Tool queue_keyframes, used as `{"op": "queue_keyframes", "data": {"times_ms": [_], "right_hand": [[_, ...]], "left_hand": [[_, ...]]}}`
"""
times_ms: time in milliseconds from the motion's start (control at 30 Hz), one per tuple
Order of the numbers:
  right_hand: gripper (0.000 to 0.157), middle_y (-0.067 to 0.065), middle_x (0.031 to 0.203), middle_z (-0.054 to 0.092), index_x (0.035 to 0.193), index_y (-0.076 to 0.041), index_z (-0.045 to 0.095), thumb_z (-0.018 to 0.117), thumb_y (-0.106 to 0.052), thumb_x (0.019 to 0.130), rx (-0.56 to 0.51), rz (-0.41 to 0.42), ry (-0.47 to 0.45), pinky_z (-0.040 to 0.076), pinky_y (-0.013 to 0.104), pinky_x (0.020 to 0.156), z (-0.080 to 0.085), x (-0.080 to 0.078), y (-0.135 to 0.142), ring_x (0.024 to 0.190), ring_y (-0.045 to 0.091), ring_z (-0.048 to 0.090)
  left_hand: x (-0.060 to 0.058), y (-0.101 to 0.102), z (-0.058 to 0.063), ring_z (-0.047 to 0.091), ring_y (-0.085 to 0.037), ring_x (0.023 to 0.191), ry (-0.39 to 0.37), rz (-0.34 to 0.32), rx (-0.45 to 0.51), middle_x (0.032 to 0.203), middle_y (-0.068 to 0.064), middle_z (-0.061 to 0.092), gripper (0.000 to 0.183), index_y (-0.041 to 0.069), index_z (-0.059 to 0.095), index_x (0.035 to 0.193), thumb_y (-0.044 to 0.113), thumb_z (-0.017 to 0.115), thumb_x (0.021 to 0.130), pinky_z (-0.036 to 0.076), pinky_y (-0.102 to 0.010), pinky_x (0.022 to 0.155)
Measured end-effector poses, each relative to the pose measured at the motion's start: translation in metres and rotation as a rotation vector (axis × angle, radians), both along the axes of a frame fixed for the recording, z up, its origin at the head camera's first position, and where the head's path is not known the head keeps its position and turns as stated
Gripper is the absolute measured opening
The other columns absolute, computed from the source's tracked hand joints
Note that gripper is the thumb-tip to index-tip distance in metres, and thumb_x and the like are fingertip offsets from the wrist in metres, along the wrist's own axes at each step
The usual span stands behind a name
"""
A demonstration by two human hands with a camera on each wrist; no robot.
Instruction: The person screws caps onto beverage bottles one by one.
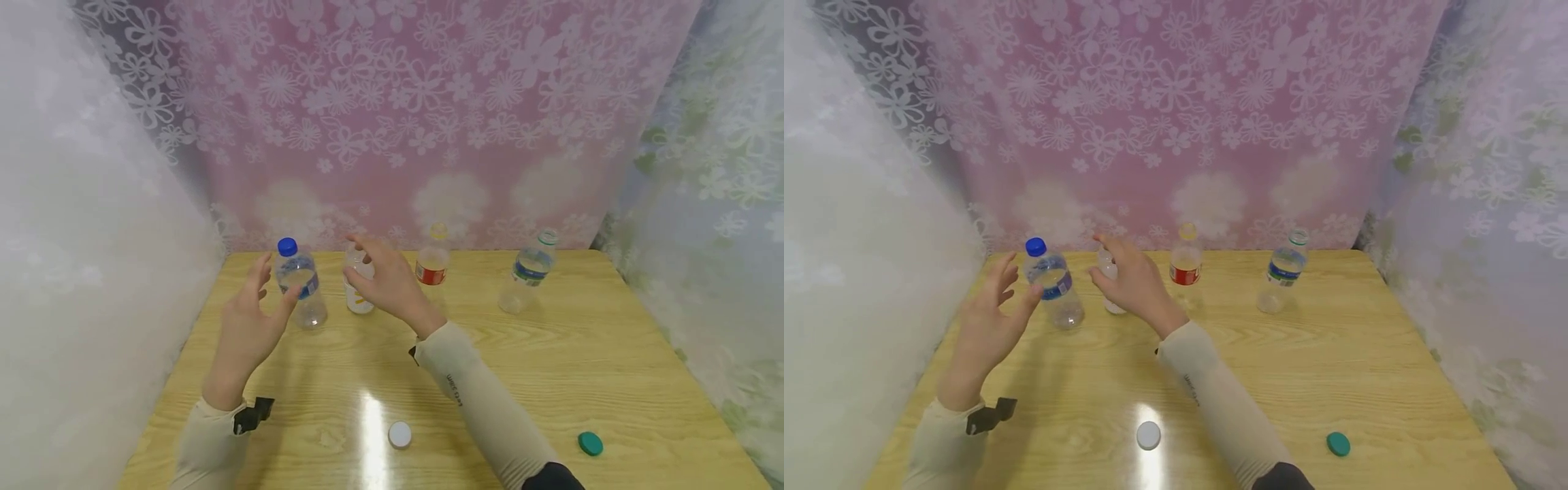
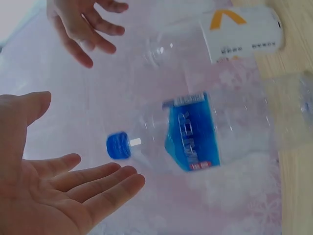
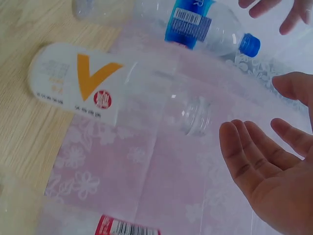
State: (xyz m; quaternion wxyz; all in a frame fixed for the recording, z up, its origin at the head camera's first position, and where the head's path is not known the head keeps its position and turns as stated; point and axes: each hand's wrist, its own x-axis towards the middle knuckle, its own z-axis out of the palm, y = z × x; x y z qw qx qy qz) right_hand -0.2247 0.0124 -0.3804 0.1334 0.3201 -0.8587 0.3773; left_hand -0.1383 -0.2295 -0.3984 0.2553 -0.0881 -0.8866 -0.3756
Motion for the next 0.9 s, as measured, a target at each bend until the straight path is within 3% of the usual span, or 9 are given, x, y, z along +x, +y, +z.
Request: {"op": "queue_keyframes", "data": {"times_ms": [133,333,533,667,733,800,900], "right_hand": [[0.055,0.015,0.136,0.069,0.152,-0.012,0.055,0.072,-0.022,0.101,-0.007,-0.032,0.052,0.059,0.036,0.068,-0.002,-0.006,0.006,0.107,0.031,0.071],[0.063,0.014,0.148,0.061,0.157,-0.013,0.048,0.072,-0.029,0.101,0.009,-0.079,-0.005,0.061,0.047,0.088,-0.011,-0.017,0.013,0.115,0.032,0.068],[0.071,0.015,0.158,0.051,0.162,-0.015,0.039,0.072,-0.034,0.102,0.041,-0.119,-0.085,0.058,0.054,0.1,-0.023,-0.025,0.018,0.121,0.036,0.066],[0.077,0.016,0.162,0.045,0.165,-0.015,0.033,0.072,-0.036,0.102,0.05,-0.133,-0.151,0.055,0.058,0.105,-0.029,-0.028,0.019,0.134,0.038,0.059],[0.079,0.015,0.165,0.041,0.166,-0.015,0.03,0.07,-0.038,0.102,0.056,-0.14,-0.192,0.051,0.061,0.111,-0.031,-0.029,0.019,0.144,0.039,0.051],[0.081,0.015,0.168,0.037,0.167,-0.015,0.027,0.069,-0.039,0.103,0.064,-0.146,-0.23,0.046,0.063,0.117,-0.033,-0.03,0.018,0.152,0.039,0.042],[0.081,0.014,0.17,0.034,0.167,-0.016,0.025,0.067,-0.041,0.103,0.073,-0.147,-0.263,0.041,0.063,0.121,-0.035,-0.031,0.019,0.156,0.038,0.037]], "left_hand": [[-0.005,0.015,0.002,0.067,-0.048,0.123,-0.019,-0.07,-0.025,0.144,-0.032,0.061,0.072,0.011,0.037,0.163,0.029,0.071,0.103,0.061,-0.063,0.091],[-0.02,0.04,-0.006,0.062,-0.044,0.133,-0.163,-0.187,0.016,0.151,-0.028,0.056,0.075,0.012,0.031,0.166,0.037,0.067,0.105,0.059,-0.057,0.102],[-0.039,0.057,-0.029,0.062,-0.047,0.133,-0.277,-0.196,-0.023,0.153,-0.033,0.052,0.085,-0.002,0.02,0.166,0.035,0.067,0.105,0.058,-0.058,0.103],[-0.046,0.065,-0.042,0.064,-0.049,0.127,-0.287,-0.188,-0.03,0.133,-0.039,0.063,0.09,-0.01,0.017,0.164,0.033,0.069,0.104,0.06,-0.06,0.099],[-0.049,0.069,-0.046,0.069,-0.048,0.118,-0.284,-0.173,-0.043,0.121,-0.038,0.068,0.091,-0.013,0.017,0.163,0.033,0.069,0.104,0.063,-0.057,0.093],[-0.052,0.072,-0.049,0.075,-0.042,0.093,-0.29,-0.161,-0.052,0.099,-0.032,0.072,0.091,-0.014,0.016,0.162,0.032,0.068,0.104,0.065,-0.049,0.077],[-0.056,0.076,-0.051,0.06,-0.025,0.054,-0.307,-0.143,-0.054,0.071,-0.015,0.065,0.093,-0.014,0.015,0.162,0.033,0.069,0.103,0.054,-0.034,0.051]]}}
